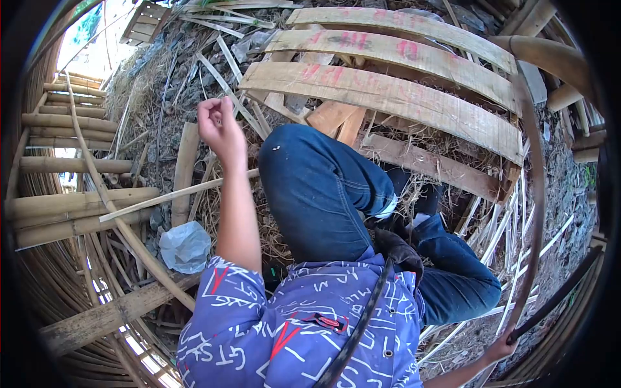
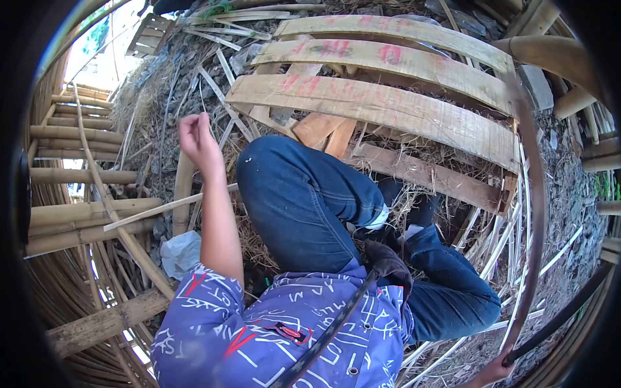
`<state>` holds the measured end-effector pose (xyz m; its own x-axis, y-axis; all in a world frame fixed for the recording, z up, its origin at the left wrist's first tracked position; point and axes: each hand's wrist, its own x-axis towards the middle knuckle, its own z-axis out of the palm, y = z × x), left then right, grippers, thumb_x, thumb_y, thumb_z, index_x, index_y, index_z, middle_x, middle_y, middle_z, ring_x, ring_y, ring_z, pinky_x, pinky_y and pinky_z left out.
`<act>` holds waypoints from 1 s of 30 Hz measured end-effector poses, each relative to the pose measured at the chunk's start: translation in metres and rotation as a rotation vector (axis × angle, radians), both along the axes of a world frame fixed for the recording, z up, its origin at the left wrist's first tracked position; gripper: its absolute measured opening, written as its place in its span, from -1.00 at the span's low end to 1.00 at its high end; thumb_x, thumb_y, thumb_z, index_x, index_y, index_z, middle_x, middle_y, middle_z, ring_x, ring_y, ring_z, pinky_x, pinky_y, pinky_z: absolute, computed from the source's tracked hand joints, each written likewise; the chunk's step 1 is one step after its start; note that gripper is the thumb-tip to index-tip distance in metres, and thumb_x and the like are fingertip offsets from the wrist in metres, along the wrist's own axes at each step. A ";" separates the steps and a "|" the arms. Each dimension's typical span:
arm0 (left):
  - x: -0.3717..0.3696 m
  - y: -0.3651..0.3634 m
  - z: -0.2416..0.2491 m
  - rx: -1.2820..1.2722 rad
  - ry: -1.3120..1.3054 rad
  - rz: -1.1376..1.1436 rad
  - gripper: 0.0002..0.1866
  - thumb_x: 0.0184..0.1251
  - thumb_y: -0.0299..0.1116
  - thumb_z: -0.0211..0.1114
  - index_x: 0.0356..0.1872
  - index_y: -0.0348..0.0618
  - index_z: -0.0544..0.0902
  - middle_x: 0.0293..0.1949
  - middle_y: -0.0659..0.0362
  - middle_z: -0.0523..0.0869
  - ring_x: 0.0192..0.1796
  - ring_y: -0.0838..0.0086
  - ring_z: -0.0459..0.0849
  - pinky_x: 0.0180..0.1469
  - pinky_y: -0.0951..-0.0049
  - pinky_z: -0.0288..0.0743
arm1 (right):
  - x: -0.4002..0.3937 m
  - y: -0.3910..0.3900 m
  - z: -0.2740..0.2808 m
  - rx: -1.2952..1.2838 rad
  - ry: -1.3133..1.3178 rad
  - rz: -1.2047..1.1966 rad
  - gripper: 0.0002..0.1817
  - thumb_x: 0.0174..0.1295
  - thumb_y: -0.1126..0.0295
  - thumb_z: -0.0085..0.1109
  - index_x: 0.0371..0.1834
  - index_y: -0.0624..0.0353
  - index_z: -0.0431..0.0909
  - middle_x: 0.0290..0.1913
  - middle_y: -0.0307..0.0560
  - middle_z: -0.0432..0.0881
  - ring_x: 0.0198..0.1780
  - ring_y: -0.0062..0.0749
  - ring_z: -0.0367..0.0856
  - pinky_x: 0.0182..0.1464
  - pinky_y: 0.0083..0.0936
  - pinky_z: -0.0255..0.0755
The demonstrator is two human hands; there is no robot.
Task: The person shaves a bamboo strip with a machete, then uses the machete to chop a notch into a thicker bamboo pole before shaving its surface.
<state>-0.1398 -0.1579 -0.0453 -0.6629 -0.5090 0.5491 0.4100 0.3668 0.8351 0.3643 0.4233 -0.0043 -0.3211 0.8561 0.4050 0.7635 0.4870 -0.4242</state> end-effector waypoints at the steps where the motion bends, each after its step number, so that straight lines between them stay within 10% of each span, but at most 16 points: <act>1: -0.014 -0.037 -0.042 0.010 -0.214 -0.022 -0.91 0.25 -0.43 0.28 -0.34 -0.22 0.57 -0.47 0.27 0.55 -0.40 0.61 0.46 -0.35 0.59 0.35 | 0.003 0.006 0.000 0.028 0.012 -0.003 -0.58 0.23 0.17 0.34 -0.33 0.45 0.63 -0.46 -0.03 0.64 -0.44 -0.39 0.53 -0.31 -0.40 0.45; 6: 0.011 -0.117 -0.254 -0.317 -0.994 -0.114 -0.75 0.15 -0.32 0.37 -0.20 -0.25 0.68 -0.36 0.08 0.73 -0.31 0.38 0.68 -0.25 0.44 0.52 | 0.052 0.074 -0.021 0.083 0.027 0.006 -0.52 0.20 0.06 0.34 -0.36 0.42 0.63 -0.50 -0.06 0.61 -0.47 -0.36 0.46 -0.34 -0.36 0.39; 13: 0.009 -0.070 -0.283 -0.308 -1.483 0.098 -0.40 0.27 0.13 0.19 0.04 -0.23 0.63 0.10 -0.05 0.65 0.20 0.13 0.57 0.28 -0.04 0.22 | 0.071 0.067 -0.021 0.061 -0.389 -0.218 -0.48 0.17 0.00 0.33 -0.39 0.38 0.64 -0.50 0.02 0.62 -0.45 -0.19 0.53 -0.31 -0.26 0.40; 17: -0.013 -0.085 -0.329 -0.201 -1.569 0.009 -0.42 0.19 0.12 0.30 -0.07 -0.26 0.70 0.00 -0.07 0.70 0.08 0.12 0.66 0.20 0.04 0.34 | 0.060 0.041 -0.022 -0.079 -0.469 -0.303 -0.47 0.17 -0.04 0.27 -0.30 0.35 0.69 -0.29 0.12 0.73 -0.25 -0.05 0.68 -0.17 -0.19 0.47; 21: -0.008 -0.093 -0.322 0.003 -1.373 -0.163 -0.49 0.08 -0.02 0.47 -0.37 -0.42 0.73 -0.44 -0.04 0.75 -0.35 0.24 0.75 -0.24 0.35 0.55 | 0.074 0.034 -0.050 -0.122 -0.478 -0.428 -0.43 0.08 -0.08 0.30 -0.29 0.35 0.68 -0.29 0.13 0.72 -0.25 -0.01 0.67 -0.15 -0.16 0.47; 25: 0.002 -0.108 -0.334 0.167 -1.252 -0.225 -0.58 0.13 -0.09 0.44 -0.34 -0.36 0.75 -0.41 -0.02 0.76 -0.35 0.30 0.75 -0.21 0.33 0.56 | 0.094 0.031 -0.079 -0.214 -0.421 -0.436 -0.39 0.03 -0.10 0.33 -0.25 0.37 0.66 -0.25 0.15 0.71 -0.23 0.00 0.66 -0.13 -0.16 0.47; 30: 0.027 -0.076 -0.221 -0.337 -1.373 0.104 -0.77 0.13 -0.22 0.42 -0.30 -0.16 0.78 -0.41 0.05 0.77 -0.35 0.38 0.76 -0.17 0.31 0.59 | 0.106 0.025 -0.120 -0.340 -0.293 -0.591 -0.31 0.00 -0.10 0.36 -0.22 0.48 0.60 -0.21 0.24 0.68 -0.19 -0.03 0.65 -0.08 -0.17 0.47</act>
